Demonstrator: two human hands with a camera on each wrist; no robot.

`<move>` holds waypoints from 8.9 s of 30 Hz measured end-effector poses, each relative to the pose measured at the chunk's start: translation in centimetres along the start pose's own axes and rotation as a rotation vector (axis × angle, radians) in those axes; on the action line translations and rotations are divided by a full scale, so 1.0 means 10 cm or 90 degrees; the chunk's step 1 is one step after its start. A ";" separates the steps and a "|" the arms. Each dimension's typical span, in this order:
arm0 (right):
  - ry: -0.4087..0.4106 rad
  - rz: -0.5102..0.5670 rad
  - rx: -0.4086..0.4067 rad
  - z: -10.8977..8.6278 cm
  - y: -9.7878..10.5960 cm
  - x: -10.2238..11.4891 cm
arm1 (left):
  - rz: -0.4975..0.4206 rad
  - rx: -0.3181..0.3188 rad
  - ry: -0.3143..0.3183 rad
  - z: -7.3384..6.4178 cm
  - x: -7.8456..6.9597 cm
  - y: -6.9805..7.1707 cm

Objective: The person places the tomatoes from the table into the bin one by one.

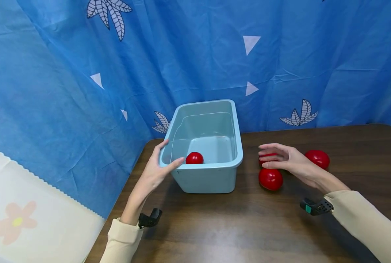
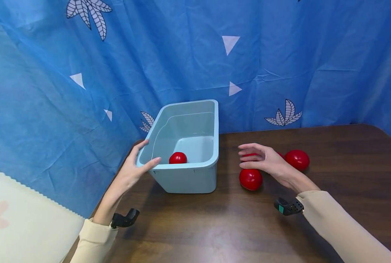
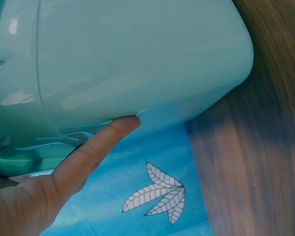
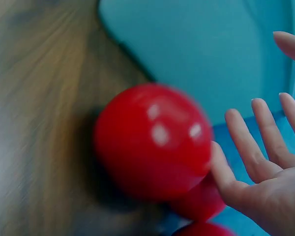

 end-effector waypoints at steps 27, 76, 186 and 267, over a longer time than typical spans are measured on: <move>0.024 -0.180 -0.051 -0.24 -0.24 -0.37 | -0.001 0.003 -0.005 0.00 -0.01 -0.01; 0.126 0.119 -0.085 0.80 -0.24 1.53 | 0.002 0.002 0.002 -0.01 -0.01 0.00; -0.200 -0.221 -0.137 -0.51 1.18 -0.98 | 0.026 -0.006 0.015 -0.02 -0.07 -0.01; 0.035 0.135 -0.103 1.33 -0.34 1.61 | -0.004 -0.003 0.025 -0.03 -0.02 -0.02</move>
Point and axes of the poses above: each hand's wrist, its own z-axis towards the middle knuckle, its own y-axis out of the back of the hand, x = y × z, the point moved 8 cm from there along z, towards the middle knuckle, and after that the axes turned 10 degrees about -z, right-handed, at the moved point
